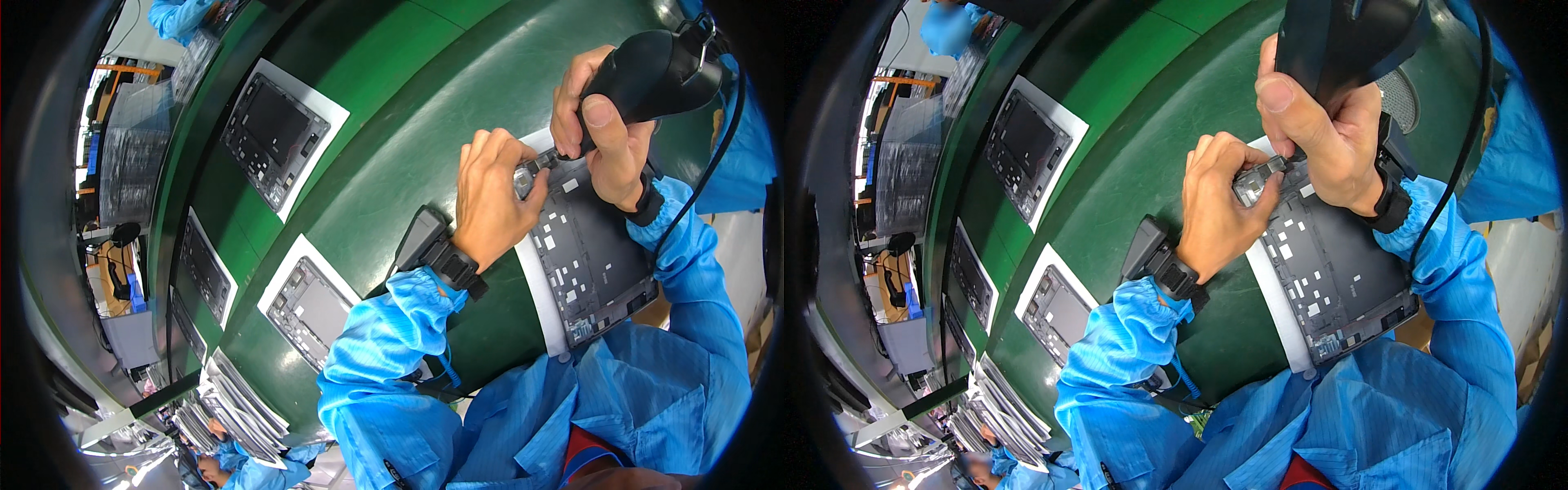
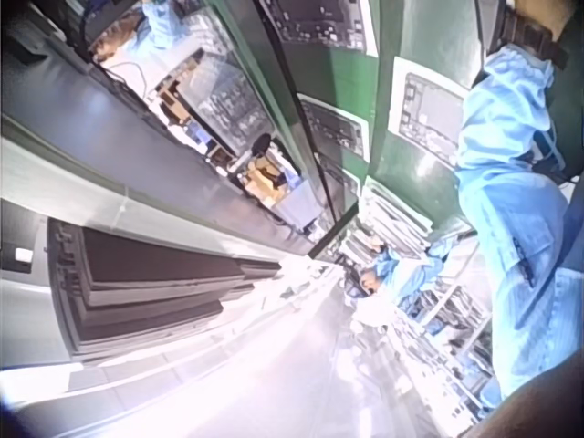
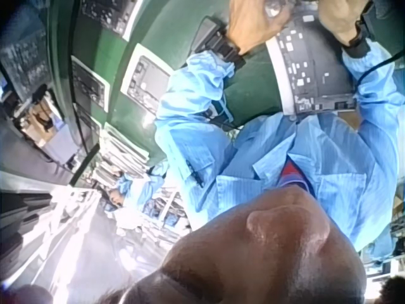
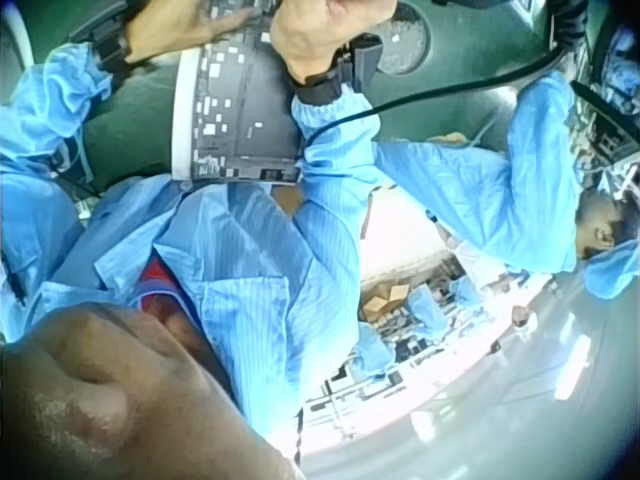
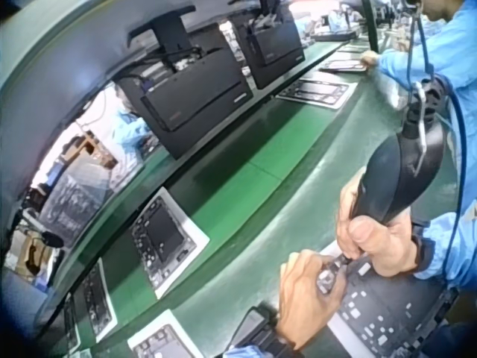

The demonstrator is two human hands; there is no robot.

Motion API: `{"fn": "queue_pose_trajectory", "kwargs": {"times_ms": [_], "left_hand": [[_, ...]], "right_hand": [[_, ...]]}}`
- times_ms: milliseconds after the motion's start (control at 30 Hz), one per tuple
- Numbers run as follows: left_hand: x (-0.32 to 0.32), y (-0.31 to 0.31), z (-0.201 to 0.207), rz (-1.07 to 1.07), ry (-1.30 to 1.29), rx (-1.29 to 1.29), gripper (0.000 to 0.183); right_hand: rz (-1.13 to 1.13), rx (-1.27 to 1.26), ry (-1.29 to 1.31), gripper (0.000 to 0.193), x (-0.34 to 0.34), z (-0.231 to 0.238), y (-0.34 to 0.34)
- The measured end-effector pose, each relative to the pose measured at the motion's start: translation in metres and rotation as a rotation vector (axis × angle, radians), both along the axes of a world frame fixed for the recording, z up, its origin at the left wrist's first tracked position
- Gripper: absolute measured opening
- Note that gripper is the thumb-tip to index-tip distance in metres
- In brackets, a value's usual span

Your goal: Assembling electronic tablet components using a power screwdriver on a production line.

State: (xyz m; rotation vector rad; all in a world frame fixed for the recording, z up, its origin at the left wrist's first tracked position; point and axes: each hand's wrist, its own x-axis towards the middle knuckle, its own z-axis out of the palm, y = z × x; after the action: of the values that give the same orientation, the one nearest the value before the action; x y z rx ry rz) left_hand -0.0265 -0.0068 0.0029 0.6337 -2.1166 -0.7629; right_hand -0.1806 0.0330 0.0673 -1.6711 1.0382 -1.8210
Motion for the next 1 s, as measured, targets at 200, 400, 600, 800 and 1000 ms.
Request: {"fn": "queue_pose_trajectory", "kwargs": {"times_ms": [200,400,600,800,1000], "left_hand": [[-0.0002,-0.0001,-0.0002,-0.004,0.001,0.005,0.02],[-0.0007,-0.0002,-0.0019,-0.006,0.008,-0.004,0.021],[-0.0003,0.0004,-0.001,-0.007,0.005,-0.007,0.022],[-0.0005,0.0004,-0.0007,-0.01,0.013,-0.008,0.022],[-0.0001,-0.0002,0.0013,-0.01,0.015,-0.012,0.022]], "right_hand": [[0.001,0.026,-0.011,0.035,0.0041,0.0023,-0.0011],[0.014,0.016,-0.007,0.032,-0.0023,-0.0051,-0.0019],[0.03,0.037,-0.022,0.028,-0.0008,-0.0043,-0.0002],[0.019,0.05,-0.033,0.026,0.0025,-0.0024,0.0005],[0.012,0.045,-0.032,0.027,0.0022,-0.002,0.0001]]}}
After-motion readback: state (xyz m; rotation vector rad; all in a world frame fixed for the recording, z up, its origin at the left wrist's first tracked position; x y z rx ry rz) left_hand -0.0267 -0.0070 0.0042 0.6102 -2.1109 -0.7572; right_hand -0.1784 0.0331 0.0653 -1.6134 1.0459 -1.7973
